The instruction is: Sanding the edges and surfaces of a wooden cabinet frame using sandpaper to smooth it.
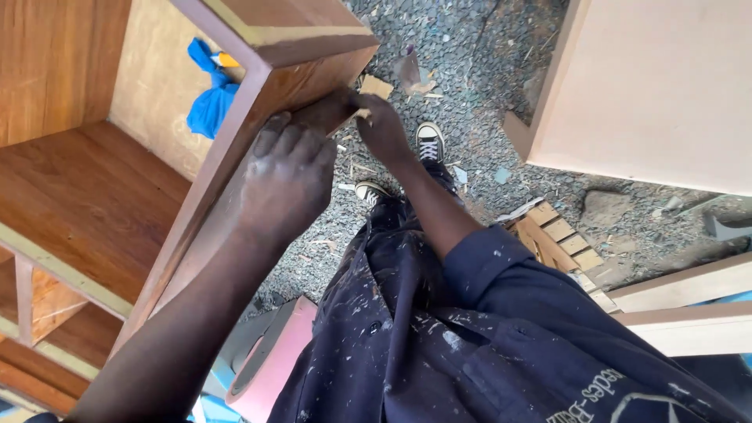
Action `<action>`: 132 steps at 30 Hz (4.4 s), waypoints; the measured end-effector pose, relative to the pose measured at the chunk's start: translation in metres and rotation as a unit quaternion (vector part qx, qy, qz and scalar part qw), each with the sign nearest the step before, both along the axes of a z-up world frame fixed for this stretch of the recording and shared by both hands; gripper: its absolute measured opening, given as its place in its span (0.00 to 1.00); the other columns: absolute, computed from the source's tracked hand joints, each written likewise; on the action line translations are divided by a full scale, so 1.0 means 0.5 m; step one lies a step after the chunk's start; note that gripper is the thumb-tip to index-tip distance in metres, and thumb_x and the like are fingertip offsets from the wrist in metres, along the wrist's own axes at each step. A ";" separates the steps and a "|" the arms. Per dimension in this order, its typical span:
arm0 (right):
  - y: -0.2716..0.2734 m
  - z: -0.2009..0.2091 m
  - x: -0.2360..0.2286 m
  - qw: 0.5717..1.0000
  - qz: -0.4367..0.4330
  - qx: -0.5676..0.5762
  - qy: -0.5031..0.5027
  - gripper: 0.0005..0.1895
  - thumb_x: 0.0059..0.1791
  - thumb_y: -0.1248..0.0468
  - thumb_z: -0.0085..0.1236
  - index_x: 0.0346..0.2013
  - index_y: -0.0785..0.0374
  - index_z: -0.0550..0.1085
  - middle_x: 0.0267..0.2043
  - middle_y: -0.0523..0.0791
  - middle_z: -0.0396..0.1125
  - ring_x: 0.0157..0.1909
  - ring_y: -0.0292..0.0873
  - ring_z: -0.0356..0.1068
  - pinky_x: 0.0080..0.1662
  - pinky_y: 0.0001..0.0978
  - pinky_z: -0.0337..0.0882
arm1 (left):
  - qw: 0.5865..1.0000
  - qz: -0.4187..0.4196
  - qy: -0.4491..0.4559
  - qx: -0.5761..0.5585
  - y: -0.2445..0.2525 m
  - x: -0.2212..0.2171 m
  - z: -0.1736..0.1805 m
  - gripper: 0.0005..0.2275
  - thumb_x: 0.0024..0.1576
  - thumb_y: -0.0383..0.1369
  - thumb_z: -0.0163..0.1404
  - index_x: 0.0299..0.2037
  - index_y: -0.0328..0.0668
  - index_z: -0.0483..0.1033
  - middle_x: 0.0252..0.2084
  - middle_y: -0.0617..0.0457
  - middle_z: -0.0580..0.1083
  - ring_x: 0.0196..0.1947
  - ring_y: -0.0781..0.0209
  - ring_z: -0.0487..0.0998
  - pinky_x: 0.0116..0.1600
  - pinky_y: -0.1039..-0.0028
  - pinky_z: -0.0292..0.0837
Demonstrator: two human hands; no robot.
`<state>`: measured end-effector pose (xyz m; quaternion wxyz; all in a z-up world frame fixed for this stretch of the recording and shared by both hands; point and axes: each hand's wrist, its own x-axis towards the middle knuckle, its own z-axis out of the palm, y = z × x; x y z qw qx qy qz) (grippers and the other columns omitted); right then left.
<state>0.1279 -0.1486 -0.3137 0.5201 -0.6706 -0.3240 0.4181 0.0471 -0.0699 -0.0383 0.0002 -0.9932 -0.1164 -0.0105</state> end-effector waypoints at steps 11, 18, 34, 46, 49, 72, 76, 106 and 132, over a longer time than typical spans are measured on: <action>-0.160 -0.153 0.079 0.966 -0.028 -0.242 0.090 0.24 0.51 0.55 0.49 0.61 0.48 0.72 0.55 0.46 0.72 0.59 0.53 0.71 0.58 0.56 0.74 | 0.957 0.099 0.160 -0.221 -0.126 0.057 -0.253 0.11 0.57 0.36 0.56 0.44 0.40 0.79 0.43 0.44 0.78 0.47 0.41 0.81 0.56 0.49 0.72; -0.184 -0.390 0.145 0.924 -0.033 -0.370 0.091 0.24 0.48 0.56 0.49 0.60 0.52 0.73 0.56 0.48 0.71 0.60 0.56 0.70 0.57 0.58 0.72 | 0.808 0.233 0.285 -0.460 -0.086 0.064 -0.550 0.25 0.63 0.40 0.45 0.69 0.36 0.63 0.67 0.35 0.64 0.68 0.34 0.65 0.67 0.43 0.65; 0.010 -1.275 0.087 0.936 -0.001 -0.331 0.119 0.29 0.45 0.65 0.61 0.62 0.59 0.71 0.75 0.62 0.41 0.73 0.68 0.54 0.65 0.59 0.68 | 0.584 0.409 0.119 -0.691 -0.048 0.031 -1.000 0.30 0.67 0.39 0.42 0.76 0.39 0.44 0.75 0.30 0.48 0.76 0.30 0.47 0.74 0.38 0.51; -0.092 -0.578 0.060 0.922 -0.172 -0.186 0.291 0.27 0.47 0.50 0.67 0.47 0.62 0.64 0.39 0.45 0.64 0.41 0.42 0.67 0.42 0.41 0.66 | 0.603 0.471 0.078 -0.639 -0.130 -0.048 -0.807 0.26 0.68 0.38 0.37 0.74 0.35 0.47 0.72 0.30 0.55 0.74 0.29 0.53 0.71 0.32 0.54; -0.187 -0.344 0.014 0.901 -0.130 -0.121 0.396 0.31 0.49 0.50 0.66 0.52 0.63 0.59 0.45 0.47 0.63 0.45 0.41 0.66 0.47 0.35 0.70 | 0.597 0.464 0.030 -0.654 -0.171 -0.081 -0.692 0.29 0.69 0.45 0.36 0.74 0.35 0.46 0.72 0.29 0.53 0.74 0.26 0.49 0.70 0.27 0.52; -0.288 0.507 -0.156 0.984 -0.029 -0.064 -0.161 0.18 0.52 0.59 0.56 0.50 0.69 0.71 0.47 0.59 0.63 0.51 0.63 0.69 0.51 0.51 0.72 | 0.668 0.402 -0.191 -0.597 -0.305 -0.227 0.055 0.20 0.64 0.36 0.40 0.62 0.34 0.73 0.57 0.30 0.74 0.62 0.33 0.71 0.64 0.48 0.64; -0.261 0.458 -0.124 0.985 0.096 -0.131 0.054 0.27 0.51 0.42 0.59 0.50 0.61 0.73 0.39 0.44 0.66 0.44 0.41 0.67 0.45 0.37 0.70 | 0.746 0.369 -0.103 -0.544 -0.274 -0.175 0.083 0.23 0.65 0.41 0.36 0.65 0.36 0.69 0.58 0.32 0.74 0.60 0.32 0.73 0.63 0.46 0.68; -0.009 0.261 -0.051 0.990 -0.055 0.124 0.028 0.16 0.60 0.67 0.40 0.56 0.57 0.75 0.56 0.52 0.72 0.64 0.59 0.68 0.62 0.52 0.70 | 0.439 0.475 -0.395 -0.653 -0.138 -0.070 -0.182 0.28 0.69 0.48 0.42 0.73 0.36 0.58 0.76 0.33 0.50 0.77 0.33 0.44 0.78 0.42 0.35; 0.012 0.140 -0.016 0.998 0.032 0.045 0.002 0.24 0.55 0.78 0.35 0.63 0.66 0.72 0.60 0.61 0.68 0.65 0.65 0.64 0.67 0.61 0.62 | 0.442 0.493 -0.382 -0.645 -0.123 -0.088 -0.196 0.28 0.66 0.46 0.48 0.71 0.34 0.63 0.74 0.33 0.55 0.75 0.35 0.50 0.77 0.42 0.38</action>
